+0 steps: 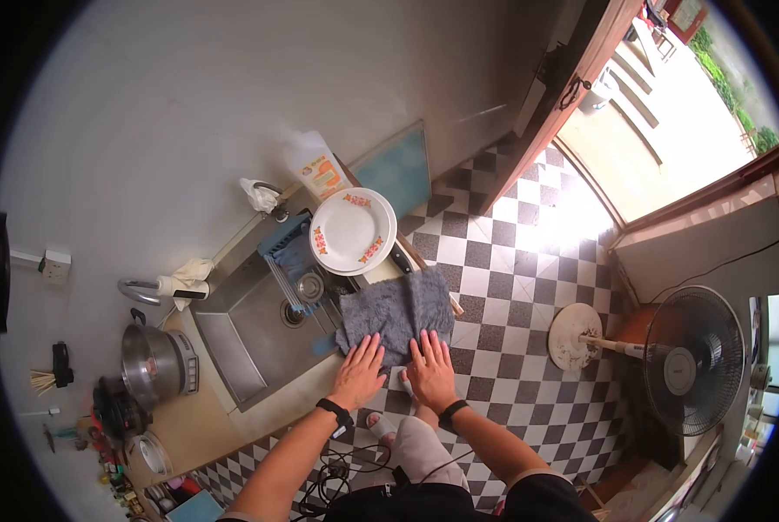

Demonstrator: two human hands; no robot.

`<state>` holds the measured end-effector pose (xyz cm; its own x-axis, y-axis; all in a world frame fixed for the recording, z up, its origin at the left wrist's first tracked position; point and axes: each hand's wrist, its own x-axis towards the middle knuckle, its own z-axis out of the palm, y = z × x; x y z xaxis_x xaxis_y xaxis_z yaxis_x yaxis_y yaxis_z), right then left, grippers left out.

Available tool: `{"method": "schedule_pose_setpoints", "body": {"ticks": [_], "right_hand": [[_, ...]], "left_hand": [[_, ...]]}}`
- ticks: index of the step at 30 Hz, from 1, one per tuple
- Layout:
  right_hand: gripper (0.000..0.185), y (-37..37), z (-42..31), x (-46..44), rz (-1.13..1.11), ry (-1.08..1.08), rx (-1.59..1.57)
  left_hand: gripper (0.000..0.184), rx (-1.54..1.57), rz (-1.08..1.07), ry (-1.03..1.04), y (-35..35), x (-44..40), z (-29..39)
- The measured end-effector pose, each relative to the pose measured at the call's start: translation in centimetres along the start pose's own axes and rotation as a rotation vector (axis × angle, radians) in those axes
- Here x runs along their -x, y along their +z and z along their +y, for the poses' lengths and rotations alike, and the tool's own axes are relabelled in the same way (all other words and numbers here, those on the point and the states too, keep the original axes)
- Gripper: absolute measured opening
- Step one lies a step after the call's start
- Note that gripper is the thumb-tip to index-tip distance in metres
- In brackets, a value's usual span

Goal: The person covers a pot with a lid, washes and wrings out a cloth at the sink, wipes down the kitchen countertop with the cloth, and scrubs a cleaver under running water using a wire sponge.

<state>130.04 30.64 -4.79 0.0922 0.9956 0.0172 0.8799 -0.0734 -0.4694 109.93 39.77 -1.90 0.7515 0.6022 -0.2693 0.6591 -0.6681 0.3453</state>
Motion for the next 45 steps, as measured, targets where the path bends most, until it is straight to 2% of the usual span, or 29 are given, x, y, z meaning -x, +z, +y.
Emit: {"method": "schedule_pose_setpoints", "body": {"ticks": [1,3,4,6,7,8,9,10,11,12,13,14,16,18,19,20,21,22,24,26,28,30,32,34,35,38,40,43,45], "right_hand": [[0.052,-0.5,-0.8,0.6,-0.001,-0.009,-0.002],[0.034,-1.1,-2.0,0.9,-0.073,-0.017,-0.011],[0.034,-1.0,-1.9,-0.1,-0.073,-0.024,-0.008],[0.022,-0.7,-0.9,-4.0,-0.219,0.096,-0.172],[0.026,-0.4,-1.2,-6.8,-0.03,0.227,-0.373],[0.027,-0.8,-1.5,-10.0,0.011,0.354,-0.527],[0.031,-0.3,-1.3,-13.0,0.051,0.398,-0.541],[0.042,0.2,-1.7,-15.9,0.107,0.492,-0.625],[0.051,3.8,-0.2,-18.6,0.071,0.609,-0.839],[0.054,4.2,-1.0,-21.0,0.007,0.782,-1.13],[0.052,3.8,-1.6,-23.0,-0.085,0.843,-1.372],[0.049,3.5,-2.4,-24.4,-0.126,0.895,-1.502],[0.043,3.9,-4.2,-25.8,-0.045,0.94,-1.492],[0.04,5.3,-4.4,-26.6,0.0,0.948,-1.489],[0.039,6.0,-4.3,-26.7,0.054,0.963,-1.489],[0.039,5.9,-4.3,-26.7,0.044,0.96,-1.482],[0.038,5.7,-4.2,-26.6,0.066,0.904,-1.505],[0.037,5.4,-4.0,-26.6,0.087,0.845,-1.528],[0.039,5.9,-3.7,-26.6,0.098,0.81,-1.53],[0.041,6.0,-3.4,-26.1,0.075,0.793,-1.614],[0.047,5.3,-3.0,-23.9,0.006,0.874,-1.536],[0.056,4.3,-3.1,-18.9,-0.056,0.669,-0.96],[0.06,1.2,-5.0,-12.6,0.016,0.228,-0.399],[0.063,-0.7,-5.1,-8.4,-0.109,-0.147,-0.05],[0.062,-0.5,-3.8,-6.8,-0.245,-0.27,0.046],[0.044,0.8,0.2,-4.9,-0.157,-0.398,-0.057],[0.035,1.1,1.2,-4.4,-0.027,-0.306,-0.243],[0.035,1.6,0.2,-2.9,-0.016,-0.263,-0.176],[0.039,3.0,-2.0,-2.0,-0.109,-0.444,-0.082]], "left_hand": [[0.068,-0.001,0.004,-0.008,-0.2,0.8,0.0],[0.06,-0.011,-0.055,-0.008,-1.0,2.2,0.1],[0.06,-0.009,-0.049,-0.013,-0.7,2.8,-0.2],[0.053,-0.038,-0.035,-0.04,0.1,3.7,-0.8],[0.05,0.012,-0.016,-0.059,0.2,3.8,-0.8],[0.05,0.015,-0.011,-0.068,0.1,3.8,-0.8],[0.051,-0.014,-0.03,-0.064,-0.1,3.7,-0.7],[0.053,-0.044,-0.049,-0.062,-0.2,3.6,-0.6],[0.053,-0.039,-0.02,-0.071,0.0,3.5,-0.4],[0.053,-0.038,-0.018,-0.082,0.1,3.4,-0.3],[0.053,0.074,0.015,-0.118,-0.1,3.1,-0.2],[0.052,0.188,0.051,-0.154,-0.1,3.0,-0.2],[0.056,0.244,0.13,-0.189,-0.1,2.7,-0.9],[0.061,0.111,0.384,-0.451,-0.7,2.8,-1.4],[0.061,0.117,0.388,-0.462,-0.3,3.0,-2.0],[0.065,0.145,0.449,-0.665,0.4,3.2,-2.9],[0.069,0.175,0.507,-0.87,1.2,3.5,-3.8],[0.069,0.182,0.511,-0.881,2.2,3.6,-4.9],[0.082,0.313,0.366,-0.807,3.9,3.9,-6.7],[0.084,0.346,0.387,-0.807,4.0,3.5,-6.3],[0.084,0.307,0.396,-0.791,3.9,3.1,-5.9],[0.086,0.329,0.401,-0.798,4.4,3.0,-5.9],[0.087,0.291,0.458,-0.79,4.8,3.0,-5.9],[0.087,0.312,0.443,-0.769,4.6,3.2,-5.9],[0.088,0.321,0.429,-0.747,4.4,3.4,-5.8],[0.089,0.302,0.48,-0.656,3.8,4.0,-4.9],[0.082,0.347,0.53,-0.653,4.0,5.3,-5.2],[0.055,0.393,0.554,-0.579,4.3,7.1,-7.1],[0.054,0.401,0.53,-0.553,3.9,7.3,-7.7]]}}
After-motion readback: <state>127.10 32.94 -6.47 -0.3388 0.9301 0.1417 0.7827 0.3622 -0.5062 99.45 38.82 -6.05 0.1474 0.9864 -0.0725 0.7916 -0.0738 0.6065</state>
